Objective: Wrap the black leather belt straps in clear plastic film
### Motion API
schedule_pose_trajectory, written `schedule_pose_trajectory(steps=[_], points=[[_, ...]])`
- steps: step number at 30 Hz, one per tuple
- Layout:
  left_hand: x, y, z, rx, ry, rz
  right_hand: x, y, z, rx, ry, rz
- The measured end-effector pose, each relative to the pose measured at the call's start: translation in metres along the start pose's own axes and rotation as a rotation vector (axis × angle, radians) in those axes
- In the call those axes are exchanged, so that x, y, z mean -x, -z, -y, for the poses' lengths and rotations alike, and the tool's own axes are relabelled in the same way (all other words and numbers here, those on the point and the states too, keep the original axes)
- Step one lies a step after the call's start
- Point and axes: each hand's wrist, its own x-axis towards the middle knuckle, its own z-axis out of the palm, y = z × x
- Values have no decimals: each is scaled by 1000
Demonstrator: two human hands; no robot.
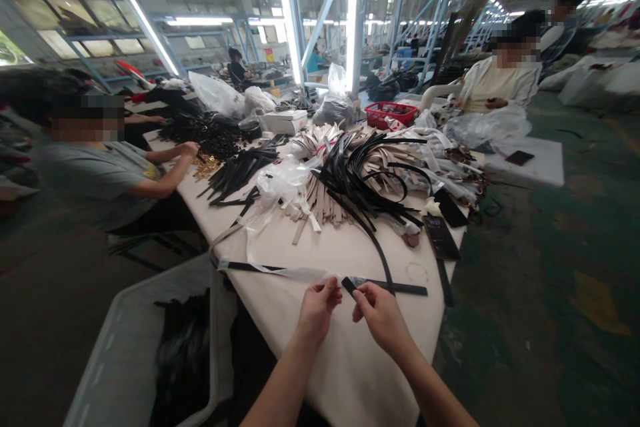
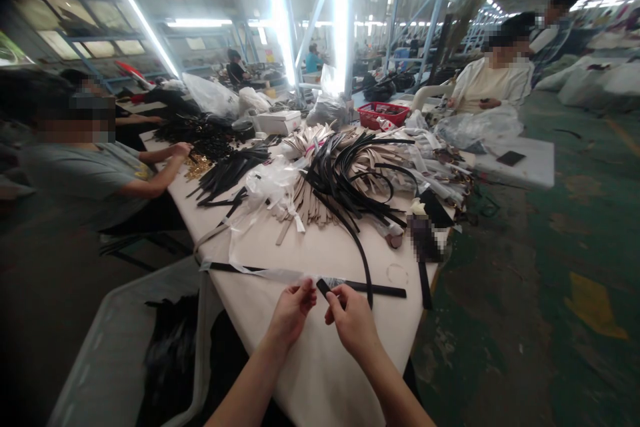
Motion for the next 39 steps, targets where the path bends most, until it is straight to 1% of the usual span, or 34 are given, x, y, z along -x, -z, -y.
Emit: schedule_pose_trajectory(steps=[2, 4, 7, 9, 10, 11, 14, 15, 17, 19, 21, 22, 25, 27, 28, 30, 33, 34, 38, 39], points=[[3, 0, -2, -45, -22, 48, -1, 0, 1, 37, 2, 23], [6, 1, -2, -110, -26, 94, -3, -1, 3, 62, -7, 72], [9, 2, -3, -225, 18, 174, -7, -2, 9, 77, -20, 153], [11, 6, -8, -263, 44, 207, -7, 1, 13, 141, 3, 163], [11, 8, -13, -257, 44, 192, -6, 5, 15, 199, 38, 147], [11, 11, -18, -233, 33, 152, -4, 9, 17, 268, 88, 128], [11, 19, -37, -121, -32, -31, 2, 21, 22, 447, 244, 116], [12, 20, -42, -104, -40, -62, 3, 23, 24, 472, 262, 131], [15, 17, -44, -135, -18, -52, 3, 22, 33, 453, 239, 168], [21, 10, -41, -191, 24, 13, 1, 19, 44, 373, 174, 214], [26, 5, -38, -197, 37, 53, 2, 19, 55, 325, 152, 246], [27, 3, -38, -179, 23, 43, 3, 21, 59, 338, 164, 233], [29, 6, -44, -124, -73, -65, 10, 35, 63, 444, 219, 150], [28, 9, -45, -159, -115, -96, 11, 40, 62, 468, 207, 132], [27, 9, -43, -197, -119, -83, 11, 40, 62, 458, 196, 132], [27, 6, -33, -283, -106, -21, 8, 36, 63, 408, 178, 132], [28, 1, -17, -349, -87, 63, 5, 30, 63, 284, 118, 197], [29, 1, -14, -343, -99, 57, 6, 31, 61, 250, 99, 214], [31, 4, -10, -311, -217, -67, 13, 43, 49, 218, 29, 249], [31, 5, -8, -333, -227, -68, 13, 44, 47, 220, 8, 255]])
